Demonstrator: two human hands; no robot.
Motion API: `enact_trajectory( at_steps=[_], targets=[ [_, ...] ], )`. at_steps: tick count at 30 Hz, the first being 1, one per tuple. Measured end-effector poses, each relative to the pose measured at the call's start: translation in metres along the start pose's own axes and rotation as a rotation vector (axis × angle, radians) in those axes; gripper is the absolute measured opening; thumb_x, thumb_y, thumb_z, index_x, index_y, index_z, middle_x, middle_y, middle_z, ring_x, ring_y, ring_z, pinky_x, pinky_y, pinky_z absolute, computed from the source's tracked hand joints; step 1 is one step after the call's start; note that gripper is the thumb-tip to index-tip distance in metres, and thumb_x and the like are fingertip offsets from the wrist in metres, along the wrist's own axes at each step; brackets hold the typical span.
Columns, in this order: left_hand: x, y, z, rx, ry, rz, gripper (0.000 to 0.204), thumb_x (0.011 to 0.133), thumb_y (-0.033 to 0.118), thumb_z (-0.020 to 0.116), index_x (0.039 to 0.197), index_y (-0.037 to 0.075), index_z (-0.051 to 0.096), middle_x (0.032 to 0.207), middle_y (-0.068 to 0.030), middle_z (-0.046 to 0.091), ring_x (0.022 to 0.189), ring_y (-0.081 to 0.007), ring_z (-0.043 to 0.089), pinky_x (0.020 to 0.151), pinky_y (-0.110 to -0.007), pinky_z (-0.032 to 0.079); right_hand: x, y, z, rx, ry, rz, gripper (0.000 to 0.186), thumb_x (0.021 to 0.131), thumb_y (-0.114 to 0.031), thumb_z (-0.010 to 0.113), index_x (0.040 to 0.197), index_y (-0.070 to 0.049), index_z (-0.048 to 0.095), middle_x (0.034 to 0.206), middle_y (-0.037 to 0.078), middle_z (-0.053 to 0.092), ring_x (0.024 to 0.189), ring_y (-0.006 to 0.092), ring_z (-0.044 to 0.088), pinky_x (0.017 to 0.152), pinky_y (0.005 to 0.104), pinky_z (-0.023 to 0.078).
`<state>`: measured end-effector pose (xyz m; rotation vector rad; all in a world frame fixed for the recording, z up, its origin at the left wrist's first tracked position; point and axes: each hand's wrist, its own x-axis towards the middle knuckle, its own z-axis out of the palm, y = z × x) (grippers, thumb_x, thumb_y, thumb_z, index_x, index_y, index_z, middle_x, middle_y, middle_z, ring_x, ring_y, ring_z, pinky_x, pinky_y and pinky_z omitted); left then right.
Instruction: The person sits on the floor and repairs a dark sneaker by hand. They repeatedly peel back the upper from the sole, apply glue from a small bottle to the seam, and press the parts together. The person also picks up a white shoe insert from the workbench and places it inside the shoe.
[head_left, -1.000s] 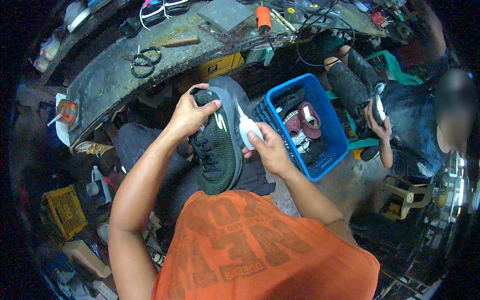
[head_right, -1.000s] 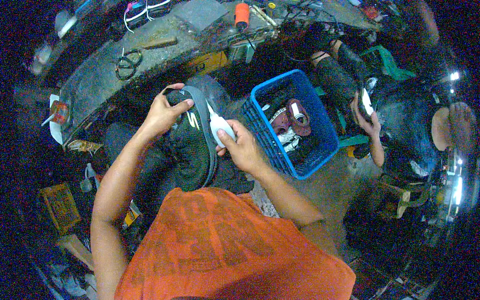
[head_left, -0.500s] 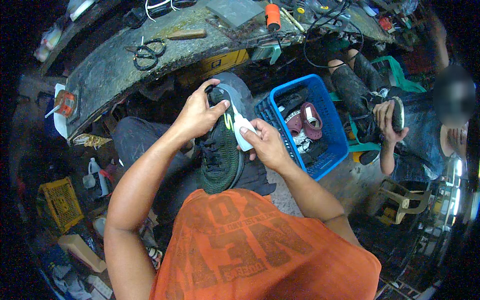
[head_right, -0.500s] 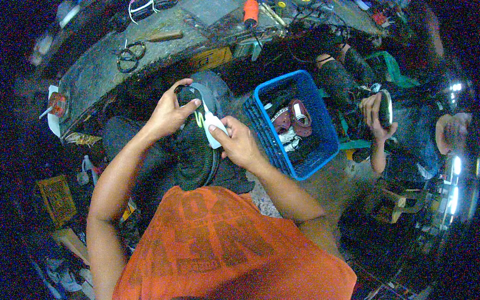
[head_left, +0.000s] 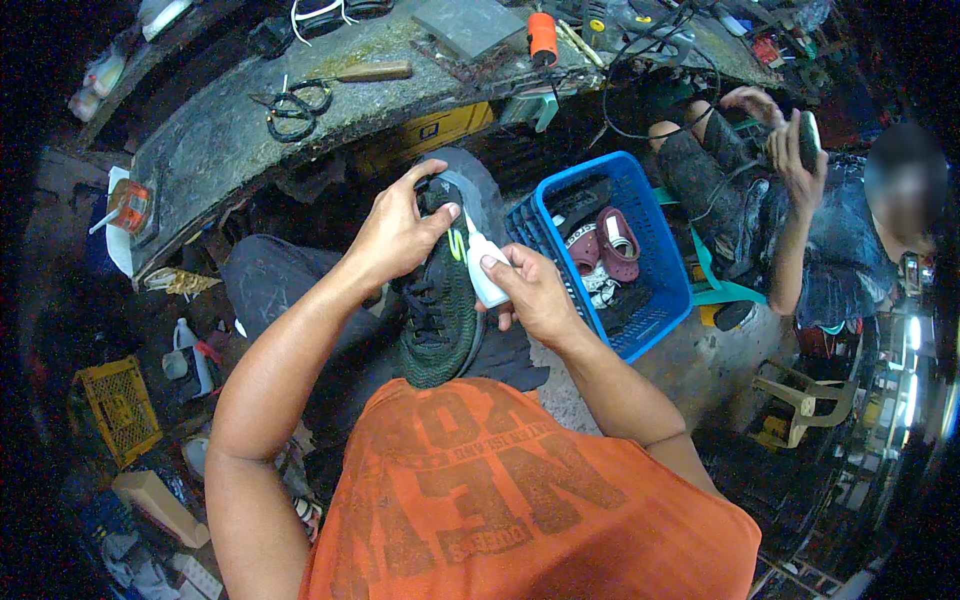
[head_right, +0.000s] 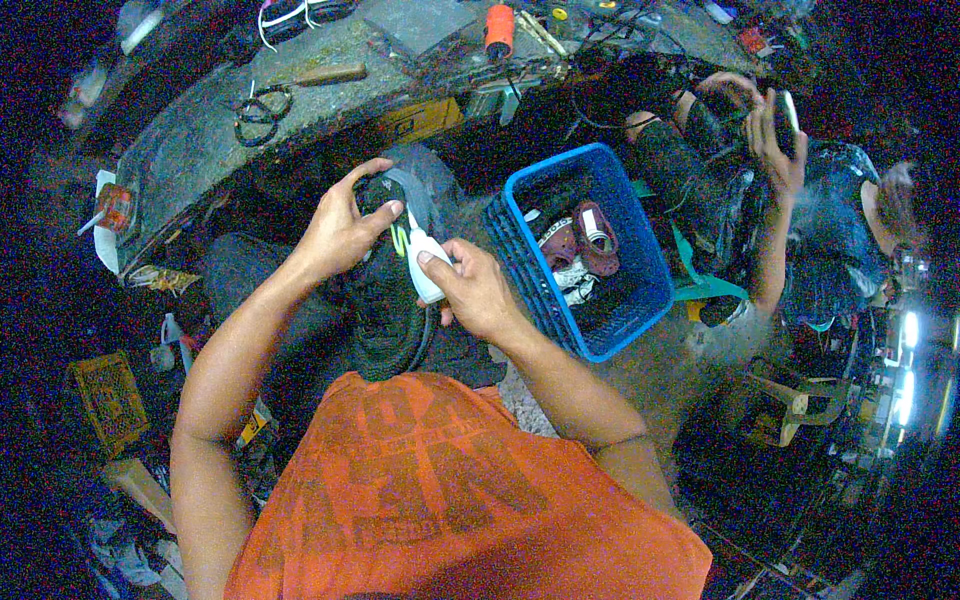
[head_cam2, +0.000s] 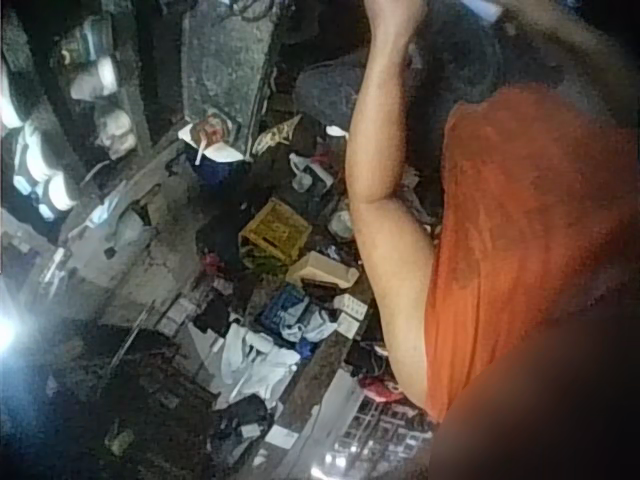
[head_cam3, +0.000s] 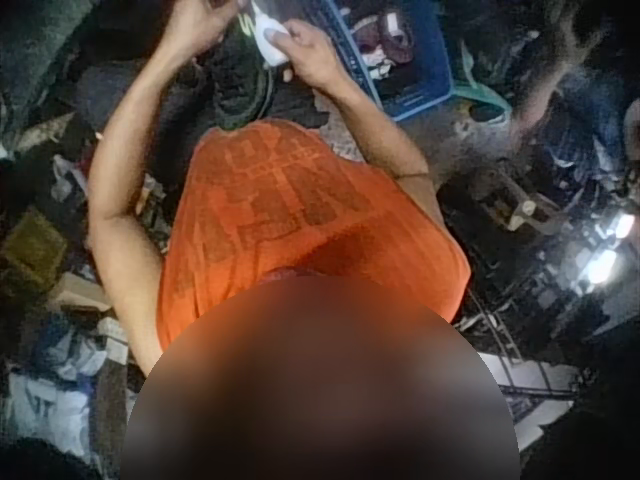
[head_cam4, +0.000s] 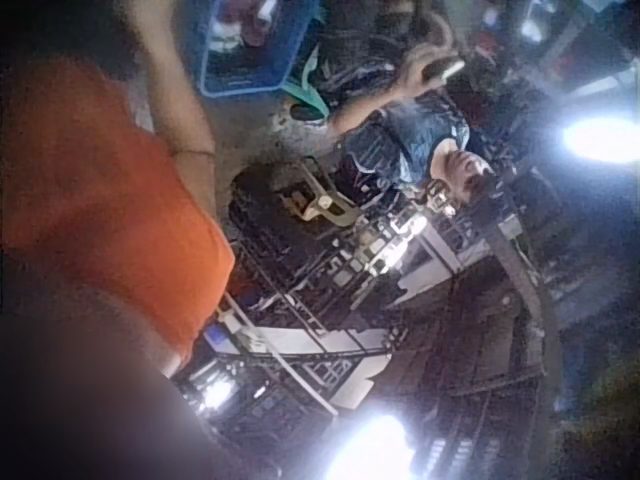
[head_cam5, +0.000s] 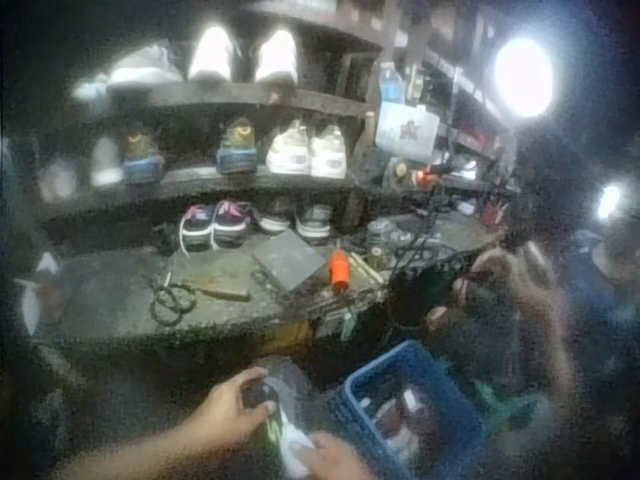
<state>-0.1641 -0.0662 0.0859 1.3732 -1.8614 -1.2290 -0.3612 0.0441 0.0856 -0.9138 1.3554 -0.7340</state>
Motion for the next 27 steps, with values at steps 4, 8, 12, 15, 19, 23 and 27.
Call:
enact_trajectory(
  at_steps=[4,8,12,15,19,23,27],
  targets=[
    [0.002,-0.008,0.0,0.018,-0.032,-0.044,0.059,0.088,0.021,0.077,0.141,0.002,0.059,0.064,-0.0075,0.055,0.059,-0.0162,0.054,0.062,-0.037,0.048,-0.009,0.005,-0.001,0.049,0.01,0.075,0.03,0.102,-0.027,0.067,0.114,-0.002,0.056,0.083,0.007,0.071,0.062,0.0122,0.068,0.052,0.0234,0.053],
    [0.005,-0.01,0.003,0.014,0.017,0.06,0.059,0.089,0.021,0.077,0.141,0.002,0.059,0.064,-0.008,0.055,0.06,-0.0165,0.055,0.062,-0.037,0.048,0.0,0.019,-0.001,-0.012,0.258,-0.123,0.035,0.093,-0.021,0.076,0.115,-0.003,0.055,0.087,0.01,0.071,0.065,0.0147,0.069,0.059,0.0304,0.055],
    [0.007,-0.003,0.003,0.035,-0.023,0.025,0.059,0.088,0.021,0.078,0.141,0.002,0.059,0.064,-0.0086,0.056,0.061,-0.0166,0.057,0.062,-0.038,0.048,0.034,0.02,-0.014,-0.24,0.427,-0.45,0.038,0.084,-0.015,0.086,0.112,-0.003,0.063,0.094,0.002,0.066,0.083,0.0101,0.062,0.074,0.0279,0.053],
    [0.007,0.006,0.001,0.097,-0.068,-0.036,0.059,0.088,0.022,0.078,0.14,0.001,0.059,0.065,-0.0089,0.056,0.062,-0.0163,0.058,0.062,-0.038,0.048,0.066,0.013,-0.013,-0.353,0.449,-0.451,0.037,0.081,-0.016,0.089,0.107,-0.004,0.066,0.094,0.001,0.067,0.084,0.0086,0.06,0.075,0.0265,0.052],
    [0.009,0.007,0.0,0.093,-0.056,-0.021,0.06,0.088,0.023,0.079,0.139,0.0,0.059,0.063,-0.008,0.055,0.061,-0.0156,0.058,0.061,-0.038,0.048,0.081,0.004,-0.017,-0.07,0.263,-0.376,0.038,0.079,-0.014,0.091,0.106,-0.005,0.067,0.094,0.0,0.068,0.082,0.0074,0.062,0.074,0.0265,0.052],
    [0.017,-0.011,0.006,0.033,-0.045,0.068,0.059,0.088,0.025,0.08,0.138,0.001,0.061,0.062,-0.0075,0.054,0.061,-0.0143,0.057,0.061,-0.037,0.048,0.085,0.011,-0.02,-0.032,0.267,-0.399,0.033,0.079,-0.009,0.086,0.105,-0.005,0.066,0.094,0.001,0.069,0.082,0.0084,0.064,0.074,0.0274,0.053],
    [0.023,-0.03,0.015,0.064,-0.098,0.014,0.058,0.088,0.025,0.08,0.137,0.001,0.061,0.062,-0.0081,0.055,0.061,-0.0145,0.057,0.062,-0.037,0.048,0.089,0.027,-0.016,-0.114,0.435,-0.457,0.03,0.079,-0.008,0.083,0.104,-0.004,0.066,0.095,0.003,0.071,0.084,0.0108,0.065,0.077,0.0293,0.053]
  ],
)
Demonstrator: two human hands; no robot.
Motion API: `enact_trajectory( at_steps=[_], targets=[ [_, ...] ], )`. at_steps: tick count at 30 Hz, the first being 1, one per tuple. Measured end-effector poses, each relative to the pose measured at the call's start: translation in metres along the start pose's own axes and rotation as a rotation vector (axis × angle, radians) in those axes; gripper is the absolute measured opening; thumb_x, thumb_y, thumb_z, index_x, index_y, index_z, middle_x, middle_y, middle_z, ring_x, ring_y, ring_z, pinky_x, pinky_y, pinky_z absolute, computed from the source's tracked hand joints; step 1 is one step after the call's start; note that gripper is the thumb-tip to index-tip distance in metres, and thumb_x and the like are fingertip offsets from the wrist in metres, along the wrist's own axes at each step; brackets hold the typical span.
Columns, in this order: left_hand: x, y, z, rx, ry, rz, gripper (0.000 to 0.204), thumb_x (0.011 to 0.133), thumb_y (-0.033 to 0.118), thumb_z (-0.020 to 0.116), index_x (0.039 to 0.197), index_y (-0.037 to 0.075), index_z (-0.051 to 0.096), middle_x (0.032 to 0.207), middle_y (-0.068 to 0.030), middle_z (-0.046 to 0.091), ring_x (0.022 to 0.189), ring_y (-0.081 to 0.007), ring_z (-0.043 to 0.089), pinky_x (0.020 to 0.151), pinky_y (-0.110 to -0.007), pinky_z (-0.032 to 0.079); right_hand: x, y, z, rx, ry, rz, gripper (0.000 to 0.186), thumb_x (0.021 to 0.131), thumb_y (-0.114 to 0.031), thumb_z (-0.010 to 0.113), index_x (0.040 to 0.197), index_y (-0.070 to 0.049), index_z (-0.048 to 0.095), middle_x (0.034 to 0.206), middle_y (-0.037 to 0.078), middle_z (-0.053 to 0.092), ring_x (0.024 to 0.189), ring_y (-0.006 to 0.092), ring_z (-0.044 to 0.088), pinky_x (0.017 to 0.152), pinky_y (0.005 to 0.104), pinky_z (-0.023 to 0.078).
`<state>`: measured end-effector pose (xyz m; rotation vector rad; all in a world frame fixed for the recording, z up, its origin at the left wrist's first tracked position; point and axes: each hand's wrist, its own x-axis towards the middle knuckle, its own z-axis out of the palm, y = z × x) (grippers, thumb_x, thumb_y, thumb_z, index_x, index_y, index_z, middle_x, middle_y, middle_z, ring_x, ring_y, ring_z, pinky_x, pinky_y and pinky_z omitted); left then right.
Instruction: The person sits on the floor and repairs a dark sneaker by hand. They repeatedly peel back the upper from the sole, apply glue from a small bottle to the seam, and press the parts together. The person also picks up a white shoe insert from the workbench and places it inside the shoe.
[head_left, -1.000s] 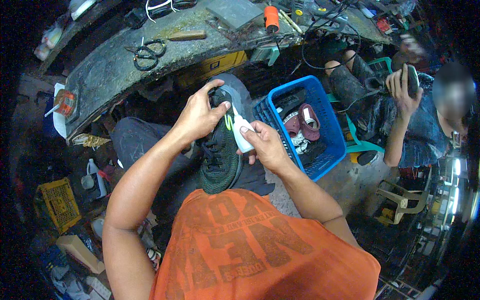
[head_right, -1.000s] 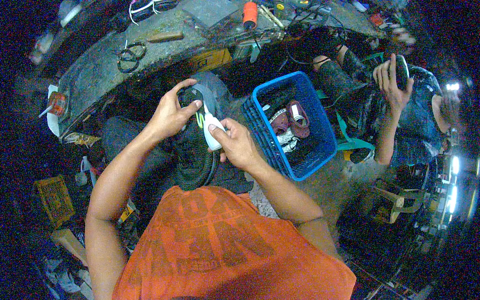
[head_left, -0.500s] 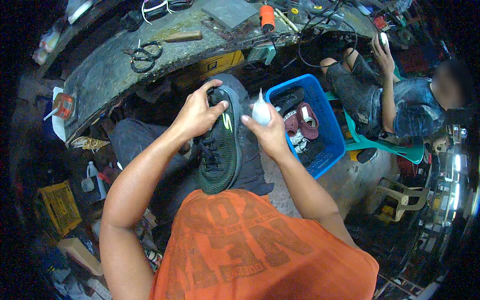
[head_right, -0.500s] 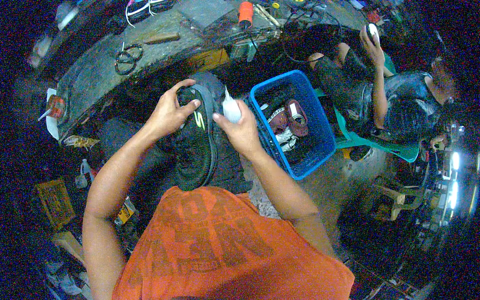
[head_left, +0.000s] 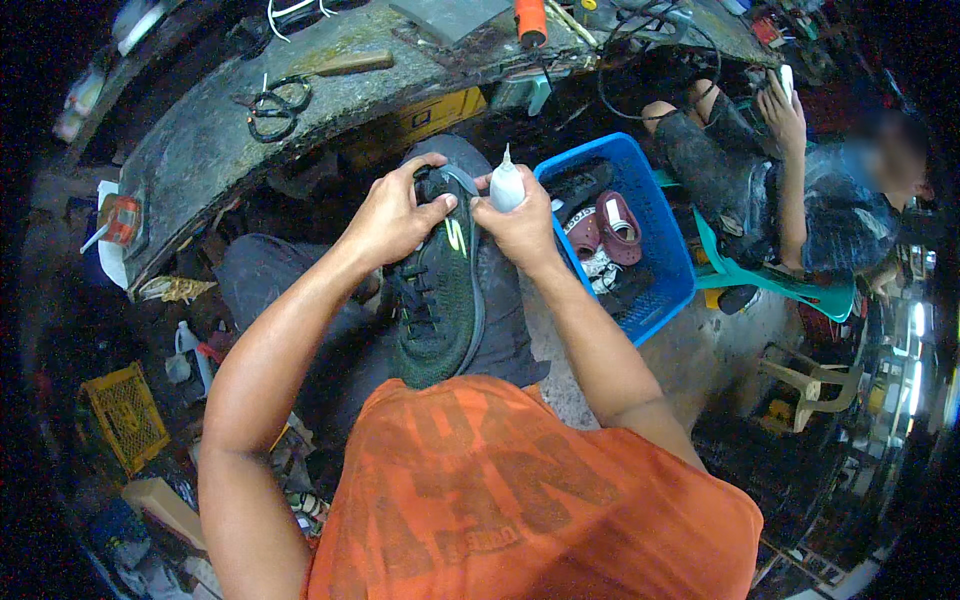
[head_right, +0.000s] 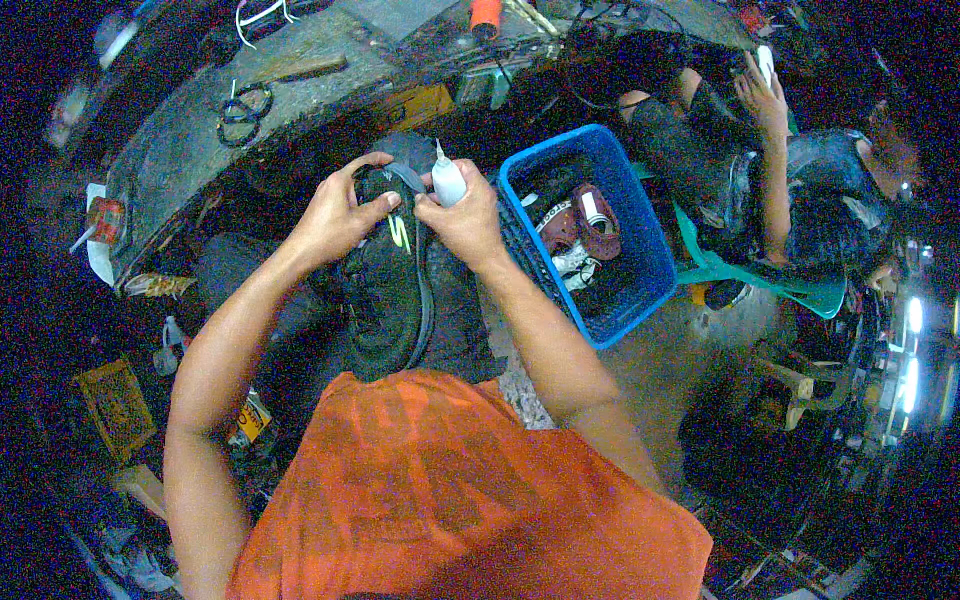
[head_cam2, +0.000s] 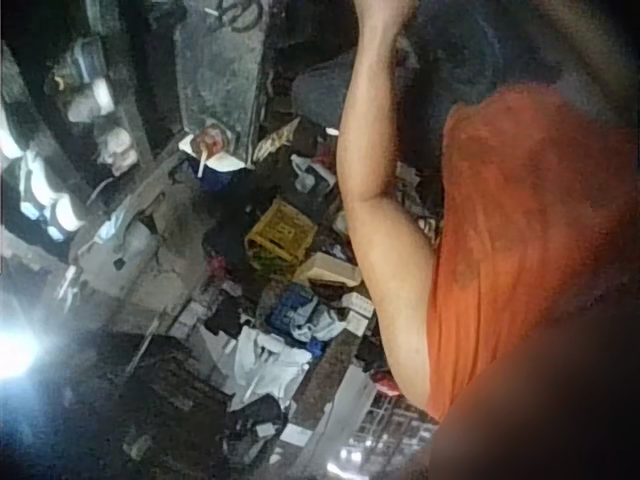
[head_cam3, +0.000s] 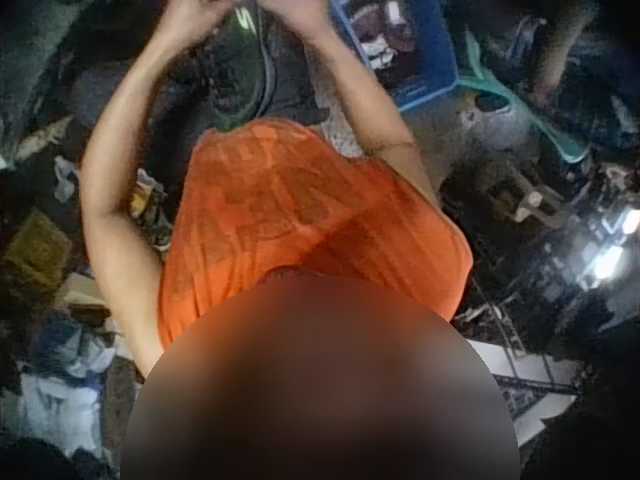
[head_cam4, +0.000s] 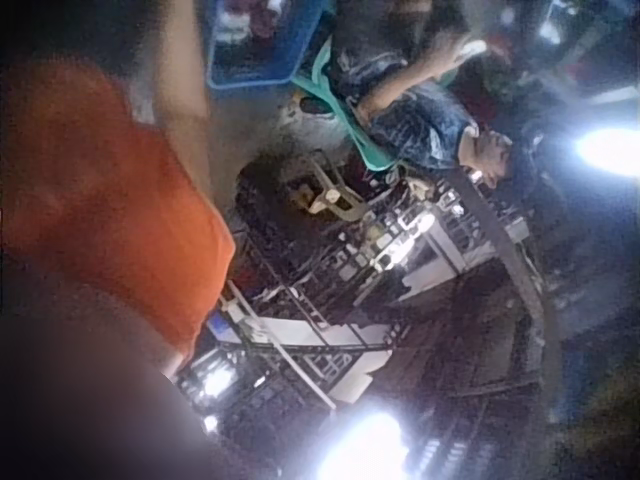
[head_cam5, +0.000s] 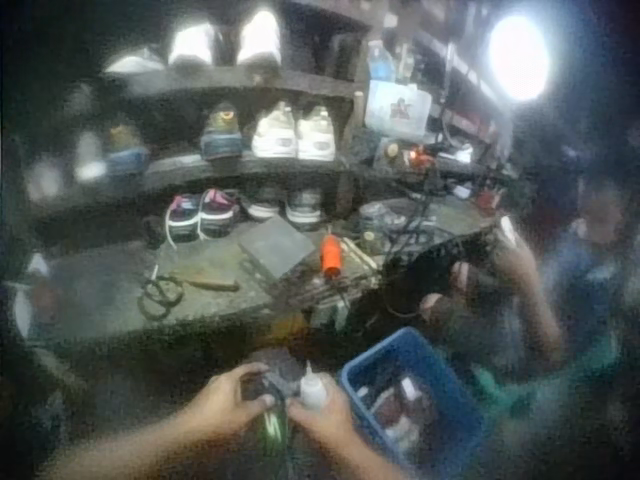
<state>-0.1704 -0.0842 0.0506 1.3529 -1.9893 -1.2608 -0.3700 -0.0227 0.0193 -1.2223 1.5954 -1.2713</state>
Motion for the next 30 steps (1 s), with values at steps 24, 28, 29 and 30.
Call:
enact_trajectory(
  at_steps=[24,28,29,30],
  targets=[
    [-0.11,0.046,-0.012,0.706,0.353,0.255,0.088,0.068,0.046,0.09,0.145,0.018,0.057,0.123,-0.0159,0.055,0.118,-0.0361,0.051,0.101,-0.051,0.04,-0.057,-0.015,-0.011,0.36,-0.287,0.155,0.041,0.091,-0.017,0.08,0.124,-0.001,0.061,0.119,0.01,0.068,0.086,0.017,0.069,0.072,0.0303,0.061],
    [-0.132,0.042,-0.005,0.266,0.533,0.169,0.074,0.082,0.028,0.088,0.143,0.008,0.051,0.112,-0.0133,0.055,0.107,-0.028,0.055,0.098,-0.044,0.045,-0.036,-0.003,-0.005,0.342,-0.34,0.124,0.054,0.087,-0.024,0.085,0.129,-0.002,0.057,0.12,0.01,0.068,0.1,0.0167,0.066,0.08,0.0314,0.058],
    [-0.135,0.04,-0.004,0.041,0.601,0.153,0.069,0.084,0.023,0.087,0.14,0.006,0.051,0.112,-0.0126,0.055,0.105,-0.026,0.056,0.098,-0.042,0.046,-0.034,0.003,-0.007,0.22,-0.32,0.117,0.06,0.085,-0.026,0.087,0.13,-0.001,0.056,0.121,0.011,0.067,0.102,0.0176,0.066,0.083,0.0325,0.057],
    [-0.135,0.037,-0.001,-0.231,0.65,0.018,0.055,0.089,0.015,0.082,0.132,0.003,0.05,0.11,-0.0102,0.055,0.101,-0.0205,0.057,0.095,-0.036,0.048,-0.033,0.01,-0.011,0.121,-0.304,0.06,0.065,0.083,-0.028,0.089,0.132,-0.001,0.054,0.121,0.012,0.067,0.104,0.0185,0.065,0.087,0.0336,0.056]
  ],
)
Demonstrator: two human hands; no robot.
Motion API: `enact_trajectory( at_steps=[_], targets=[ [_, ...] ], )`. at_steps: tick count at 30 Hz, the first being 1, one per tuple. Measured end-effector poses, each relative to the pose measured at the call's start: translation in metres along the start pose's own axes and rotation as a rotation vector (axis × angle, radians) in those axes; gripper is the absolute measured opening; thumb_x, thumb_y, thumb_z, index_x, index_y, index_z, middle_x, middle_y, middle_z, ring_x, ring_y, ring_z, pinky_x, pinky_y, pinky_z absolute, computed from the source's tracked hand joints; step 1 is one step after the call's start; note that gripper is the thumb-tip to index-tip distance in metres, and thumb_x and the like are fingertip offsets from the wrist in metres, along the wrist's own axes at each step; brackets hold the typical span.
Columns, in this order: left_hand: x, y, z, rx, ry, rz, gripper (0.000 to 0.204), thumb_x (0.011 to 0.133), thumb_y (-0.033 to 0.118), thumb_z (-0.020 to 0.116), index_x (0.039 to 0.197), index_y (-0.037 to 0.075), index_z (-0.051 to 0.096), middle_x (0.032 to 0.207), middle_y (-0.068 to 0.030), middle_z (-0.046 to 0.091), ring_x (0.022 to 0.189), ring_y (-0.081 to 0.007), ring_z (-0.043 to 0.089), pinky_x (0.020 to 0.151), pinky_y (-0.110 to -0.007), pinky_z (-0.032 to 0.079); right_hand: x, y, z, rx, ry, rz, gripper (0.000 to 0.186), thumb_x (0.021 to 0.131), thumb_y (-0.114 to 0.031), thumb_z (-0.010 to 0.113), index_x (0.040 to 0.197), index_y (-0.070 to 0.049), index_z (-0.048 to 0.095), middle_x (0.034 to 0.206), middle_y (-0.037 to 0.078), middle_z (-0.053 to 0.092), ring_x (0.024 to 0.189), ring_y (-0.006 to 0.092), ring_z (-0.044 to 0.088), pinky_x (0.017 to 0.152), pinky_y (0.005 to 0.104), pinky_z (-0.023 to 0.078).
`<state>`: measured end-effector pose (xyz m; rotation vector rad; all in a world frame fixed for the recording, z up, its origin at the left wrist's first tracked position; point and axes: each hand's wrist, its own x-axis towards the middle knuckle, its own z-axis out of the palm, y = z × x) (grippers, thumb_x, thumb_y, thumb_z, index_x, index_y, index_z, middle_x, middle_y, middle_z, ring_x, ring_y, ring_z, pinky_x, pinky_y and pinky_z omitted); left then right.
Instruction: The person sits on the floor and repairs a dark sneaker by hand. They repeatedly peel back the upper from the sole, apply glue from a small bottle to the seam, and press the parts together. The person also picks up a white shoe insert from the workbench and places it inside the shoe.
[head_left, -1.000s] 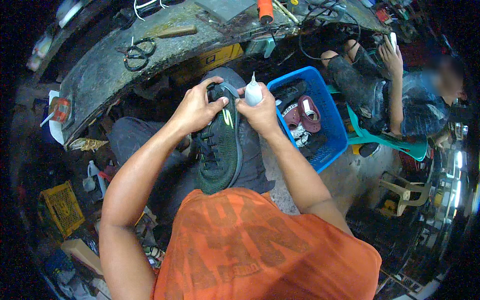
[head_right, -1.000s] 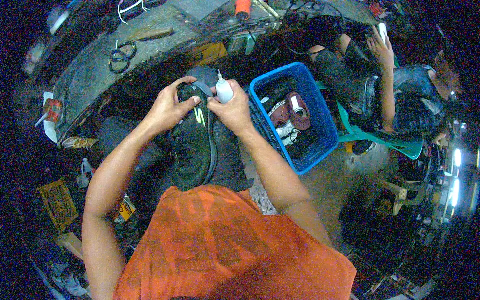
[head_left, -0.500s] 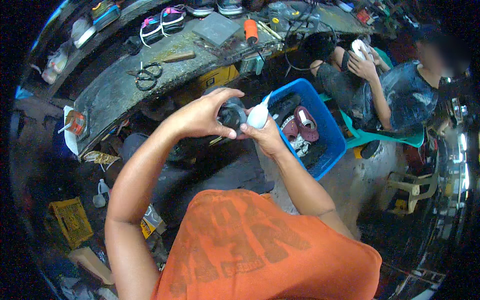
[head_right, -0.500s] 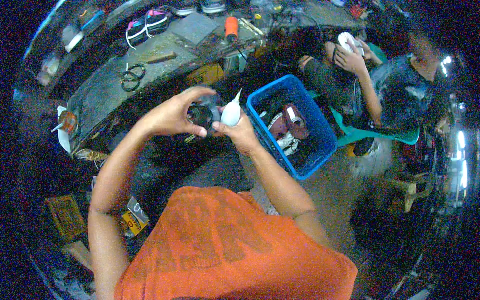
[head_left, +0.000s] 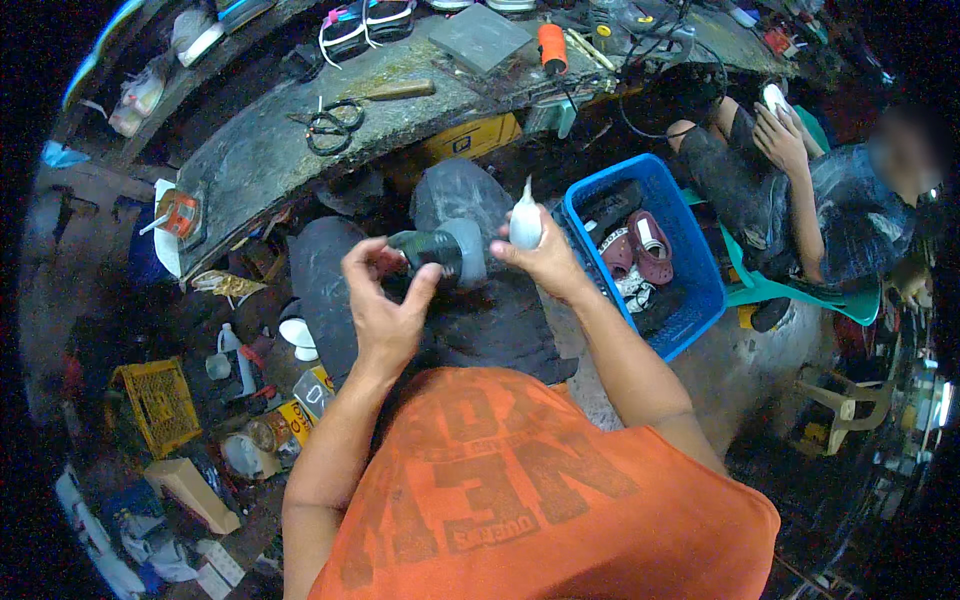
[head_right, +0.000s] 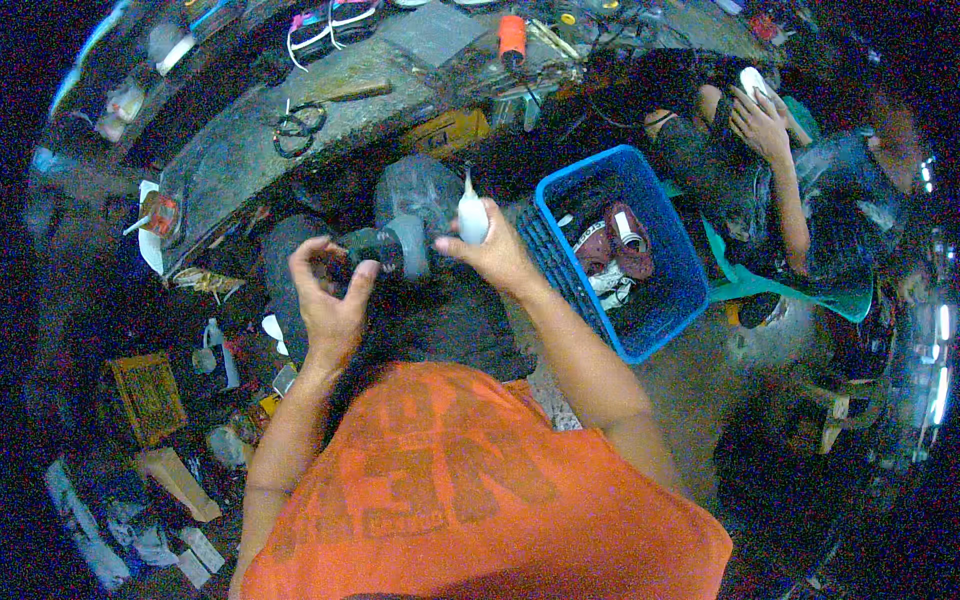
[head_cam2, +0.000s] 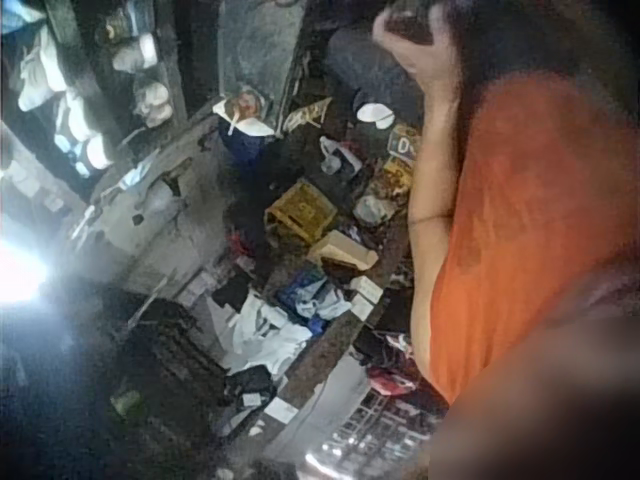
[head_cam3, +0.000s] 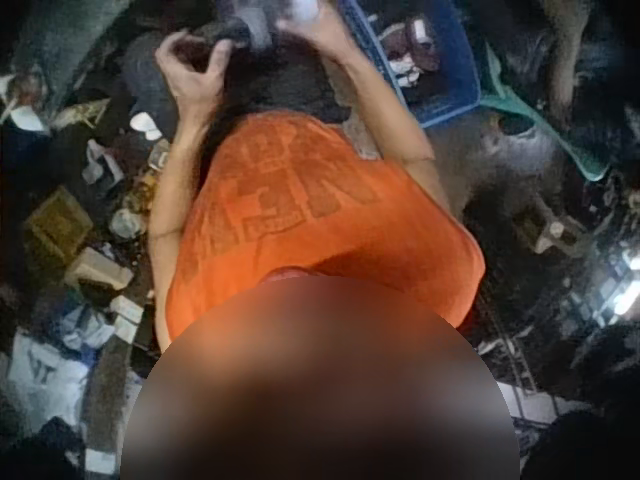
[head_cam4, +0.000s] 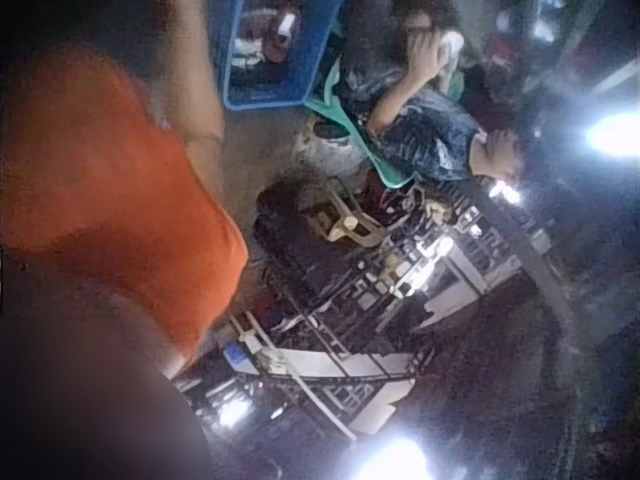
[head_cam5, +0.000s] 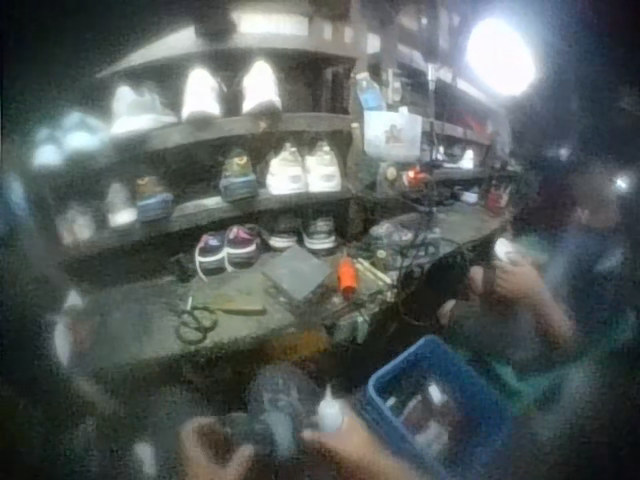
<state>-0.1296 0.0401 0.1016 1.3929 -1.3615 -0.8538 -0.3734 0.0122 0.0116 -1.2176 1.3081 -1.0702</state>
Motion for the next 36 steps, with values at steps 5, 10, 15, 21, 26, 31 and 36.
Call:
enact_trajectory(
  at_steps=[5,10,15,21,26,31,36],
  targets=[
    [-0.007,-0.011,-0.024,0.112,-0.04,-0.078,0.029,0.094,0.026,0.077,0.104,0.0,0.068,0.103,-0.0091,0.064,0.098,-0.0189,0.062,0.09,-0.036,0.051,-0.03,0.033,-0.026,-0.367,0.094,0.175,0.067,0.08,-0.025,0.09,0.131,-0.001,0.054,0.112,0.009,0.065,0.102,0.0218,0.063,0.092,0.0372,0.051],
    [-0.005,-0.002,-0.03,0.237,-0.248,-0.135,0.045,0.098,0.042,0.071,0.11,-0.002,0.074,0.099,-0.0098,0.073,0.094,-0.0166,0.065,0.085,-0.032,0.05,-0.054,0.019,-0.046,-0.279,0.241,0.223,0.053,0.087,-0.03,0.084,0.125,-0.006,0.057,0.106,0.006,0.065,0.092,0.0156,0.062,0.082,0.0325,0.051],
    [0.009,0.004,-0.016,0.008,-0.414,-0.338,0.038,0.099,0.036,0.071,0.104,-0.001,0.076,0.088,-0.0023,0.072,0.084,-0.01,0.061,0.081,-0.031,0.05,-0.065,-0.018,-0.015,-0.121,0.126,0.098,0.045,0.094,-0.035,0.078,0.122,-0.007,0.056,0.102,0.005,0.066,0.091,0.0153,0.063,0.082,0.0332,0.053],
    [0.012,0.004,0.015,-0.097,-0.393,-0.37,0.034,0.099,0.033,0.072,0.101,-0.001,0.076,0.09,-0.0012,0.072,0.085,-0.0086,0.062,0.078,-0.03,0.05,-0.072,-0.035,0.006,0.191,-0.072,0.093,0.051,0.098,-0.035,0.073,0.135,-0.006,0.053,0.111,0.006,0.063,0.082,0.0098,0.059,0.07,0.0255,0.052],
    [0.022,0.005,0.021,0.013,-0.521,-0.437,0.029,0.097,0.029,0.074,0.097,0.001,0.077,0.088,0.0009,0.072,0.079,-0.0084,0.061,0.073,-0.03,0.05,-0.074,-0.029,0.0,0.353,-0.142,0.158,0.062,0.097,-0.04,0.073,0.143,-0.006,0.048,0.116,0.005,0.055,0.086,0.0096,0.055,0.072,0.0251,0.049],
    [0.022,-0.001,0.026,-0.191,-0.532,-0.491,0.023,0.099,0.026,0.073,0.101,0.003,0.075,0.092,-0.0024,0.074,0.079,-0.0113,0.066,0.075,-0.032,0.053,-0.075,-0.023,-0.019,0.376,-0.168,0.101,0.062,0.101,-0.049,0.064,0.145,-0.008,0.047,0.117,0.003,0.054,0.092,0.011,0.053,0.08,0.0277,0.046],
    [0.035,0.001,0.036,-0.341,-0.588,-0.579,0.02,0.097,0.021,0.076,0.097,0.001,0.075,0.088,0.0006,0.072,0.075,-0.0078,0.061,0.069,-0.03,0.049,-0.068,-0.017,-0.042,0.492,-0.139,0.17,0.049,0.106,-0.046,0.057,0.136,-0.008,0.051,0.12,0.005,0.059,0.099,0.0128,0.055,0.087,0.0295,0.046]
  ],
)
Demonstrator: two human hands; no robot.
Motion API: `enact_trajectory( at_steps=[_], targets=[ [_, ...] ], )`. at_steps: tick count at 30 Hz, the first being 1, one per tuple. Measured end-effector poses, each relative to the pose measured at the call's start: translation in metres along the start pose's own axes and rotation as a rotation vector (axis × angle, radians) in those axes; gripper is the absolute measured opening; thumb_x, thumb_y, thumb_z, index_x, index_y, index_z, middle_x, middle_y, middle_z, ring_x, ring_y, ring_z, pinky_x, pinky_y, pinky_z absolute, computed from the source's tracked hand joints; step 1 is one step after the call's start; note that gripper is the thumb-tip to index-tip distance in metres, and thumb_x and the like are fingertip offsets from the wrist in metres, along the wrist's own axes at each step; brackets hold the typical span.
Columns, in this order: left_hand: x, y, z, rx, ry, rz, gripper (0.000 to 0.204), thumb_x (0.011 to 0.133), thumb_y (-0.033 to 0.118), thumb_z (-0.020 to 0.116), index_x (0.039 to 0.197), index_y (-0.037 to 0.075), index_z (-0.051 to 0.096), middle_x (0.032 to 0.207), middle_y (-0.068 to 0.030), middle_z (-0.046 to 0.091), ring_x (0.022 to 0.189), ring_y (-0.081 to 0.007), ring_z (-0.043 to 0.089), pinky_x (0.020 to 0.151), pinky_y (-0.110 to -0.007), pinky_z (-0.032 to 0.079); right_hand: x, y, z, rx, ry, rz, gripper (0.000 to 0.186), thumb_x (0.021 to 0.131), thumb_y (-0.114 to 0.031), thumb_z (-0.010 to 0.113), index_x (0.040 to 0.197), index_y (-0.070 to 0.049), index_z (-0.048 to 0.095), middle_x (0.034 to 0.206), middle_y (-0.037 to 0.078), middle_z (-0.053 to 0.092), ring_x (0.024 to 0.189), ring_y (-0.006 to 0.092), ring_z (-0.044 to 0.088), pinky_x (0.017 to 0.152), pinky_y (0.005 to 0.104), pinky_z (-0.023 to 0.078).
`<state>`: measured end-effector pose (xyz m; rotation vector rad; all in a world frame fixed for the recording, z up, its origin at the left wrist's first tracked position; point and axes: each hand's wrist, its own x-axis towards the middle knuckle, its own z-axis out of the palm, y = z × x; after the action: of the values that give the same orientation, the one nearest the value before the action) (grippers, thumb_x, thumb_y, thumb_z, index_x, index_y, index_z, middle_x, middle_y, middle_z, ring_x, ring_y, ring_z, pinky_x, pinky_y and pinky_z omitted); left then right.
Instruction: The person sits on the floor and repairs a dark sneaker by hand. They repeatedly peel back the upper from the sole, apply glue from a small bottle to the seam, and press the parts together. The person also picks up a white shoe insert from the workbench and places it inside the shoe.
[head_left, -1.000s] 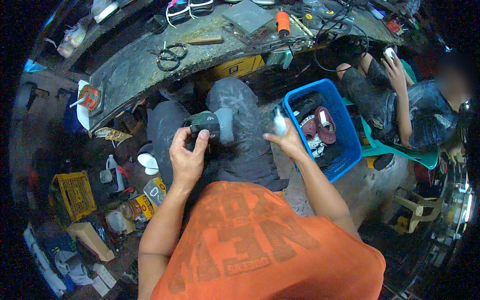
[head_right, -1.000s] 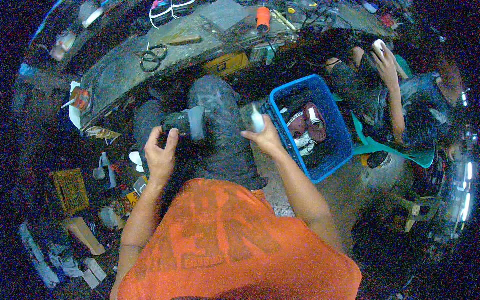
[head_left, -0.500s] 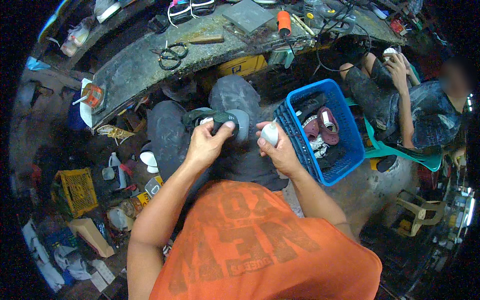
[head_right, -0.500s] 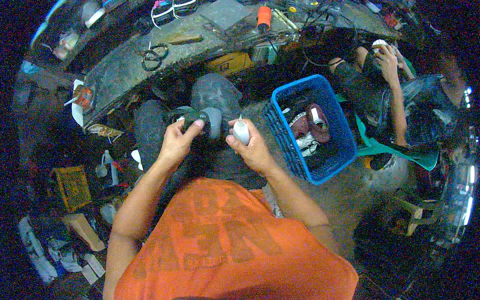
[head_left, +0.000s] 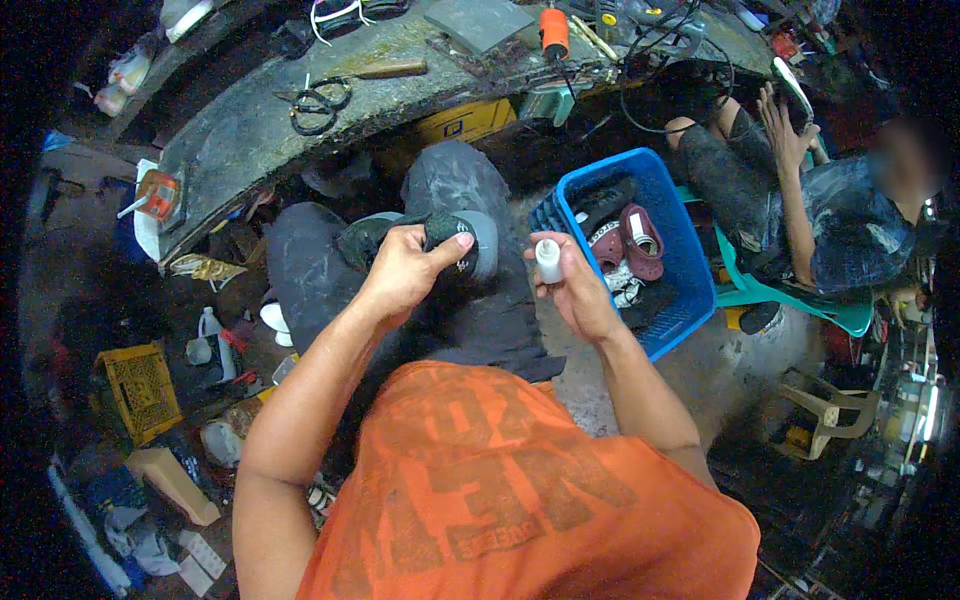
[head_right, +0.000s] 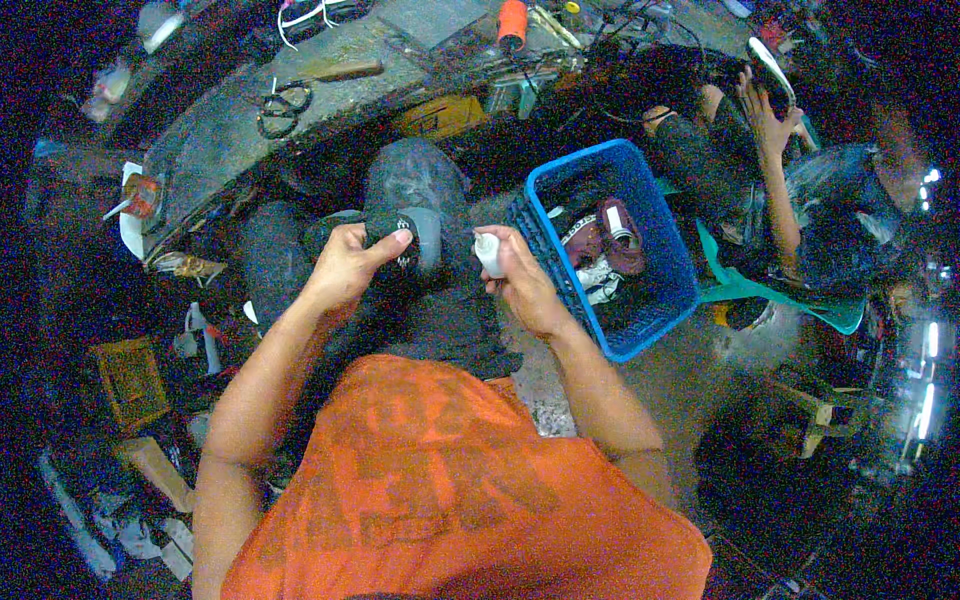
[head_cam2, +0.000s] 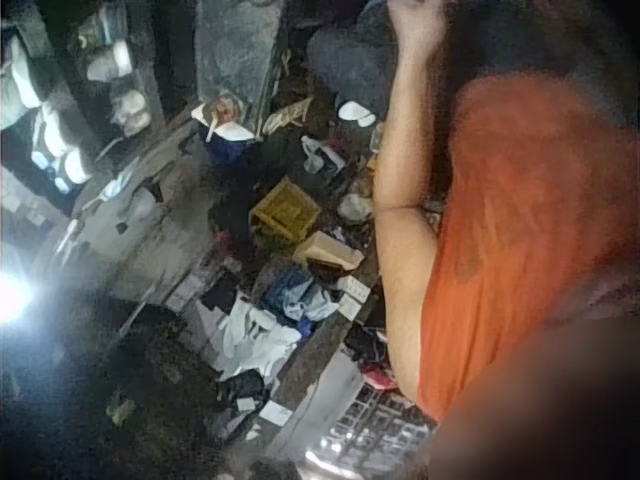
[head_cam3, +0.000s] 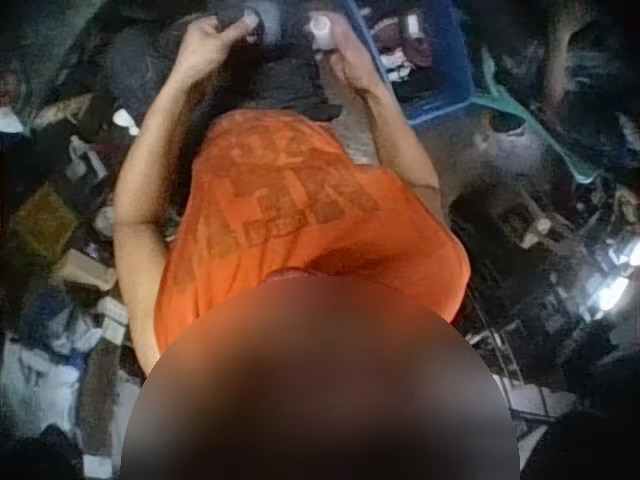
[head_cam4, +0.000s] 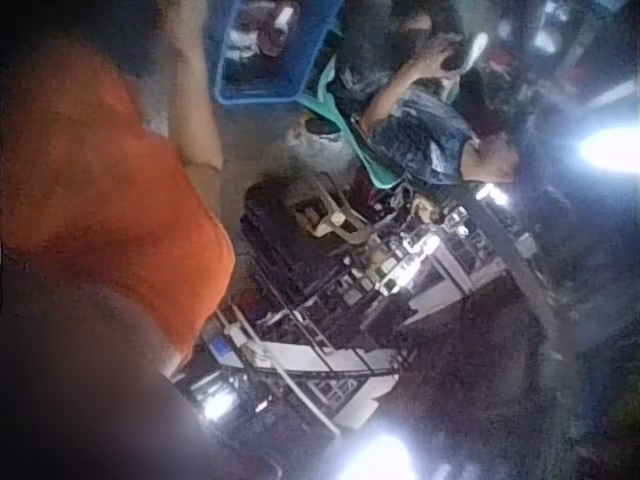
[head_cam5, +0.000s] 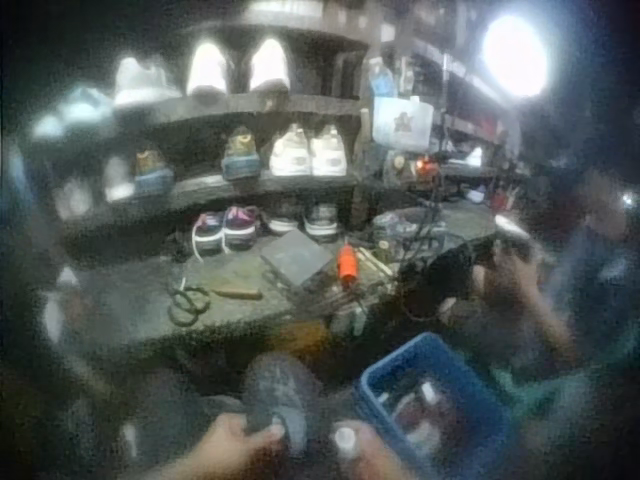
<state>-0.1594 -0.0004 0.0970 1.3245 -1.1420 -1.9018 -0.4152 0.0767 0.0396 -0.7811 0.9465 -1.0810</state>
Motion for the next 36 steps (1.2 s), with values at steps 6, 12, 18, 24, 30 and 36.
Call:
enact_trajectory(
  at_steps=[6,12,18,24,30,36],
  targets=[
    [0.02,0.013,0.007,0.27,0.035,0.069,0.028,0.094,0.022,0.078,0.076,0.002,0.069,0.07,0.0036,0.062,0.061,-0.0072,0.051,0.055,-0.032,0.041,0.032,-0.037,-0.023,-0.55,-0.02,-0.09,0.027,0.098,-0.019,0.072,0.116,-0.005,0.056,0.111,0.006,0.062,0.109,0.0163,0.059,0.098,0.0339,0.048],
    [0.04,0.006,0.008,0.391,0.026,0.056,0.033,0.092,0.024,0.079,0.069,0.003,0.066,0.064,0.0024,0.059,0.057,-0.0077,0.048,0.05,-0.034,0.038,0.045,-0.092,-0.027,-0.61,-0.023,0.184,0.03,0.095,-0.013,0.075,0.123,-0.004,0.067,0.109,0.004,0.064,0.099,0.0162,0.065,0.084,0.0315,0.054],
    [0.042,-0.003,0.008,0.328,-0.025,0.068,0.04,0.09,0.027,0.08,0.065,0.004,0.061,0.06,0.0021,0.054,0.055,-0.0077,0.046,0.048,-0.036,0.036,0.065,-0.126,-0.016,-1.011,-0.285,-0.098,0.024,0.092,-0.009,0.076,0.115,-0.002,0.072,0.113,0.006,0.065,0.087,0.0143,0.068,0.07,0.0274,0.056],
    [0.049,-0.012,0.004,0.295,-0.054,0.084,0.033,0.092,0.025,0.079,0.074,0.001,0.067,0.069,0.0014,0.062,0.06,-0.0072,0.05,0.053,-0.035,0.041,0.081,-0.157,-0.023,-0.874,-0.332,0.052,0.038,0.091,-0.018,0.08,0.123,-0.001,0.067,0.115,0.008,0.07,0.105,0.0186,0.067,0.096,0.0332,0.053],
    [0.024,-0.011,0.006,0.163,-0.096,0.144,0.025,0.097,0.023,0.073,0.097,-0.002,0.076,0.087,-0.0004,0.074,0.077,-0.007,0.062,0.071,-0.029,0.052,0.057,-0.063,-0.015,0.077,-0.192,0.128,0.05,0.095,-0.022,0.076,0.136,-0.005,0.05,0.126,0.011,0.066,0.118,0.0291,0.067,0.102,0.0505,0.057],
    [-0.012,-0.002,0.038,0.237,-0.127,0.256,0.02,0.096,0.018,0.071,0.104,0.0,0.076,0.09,-0.0085,0.076,0.082,-0.0143,0.067,0.079,-0.034,0.053,-0.001,-0.012,0.0,0.401,0.134,-0.054,0.061,0.097,-0.021,0.073,0.147,-0.007,0.041,0.132,0.013,0.062,0.116,0.0279,0.066,0.098,0.0436,0.056]
  ],
)
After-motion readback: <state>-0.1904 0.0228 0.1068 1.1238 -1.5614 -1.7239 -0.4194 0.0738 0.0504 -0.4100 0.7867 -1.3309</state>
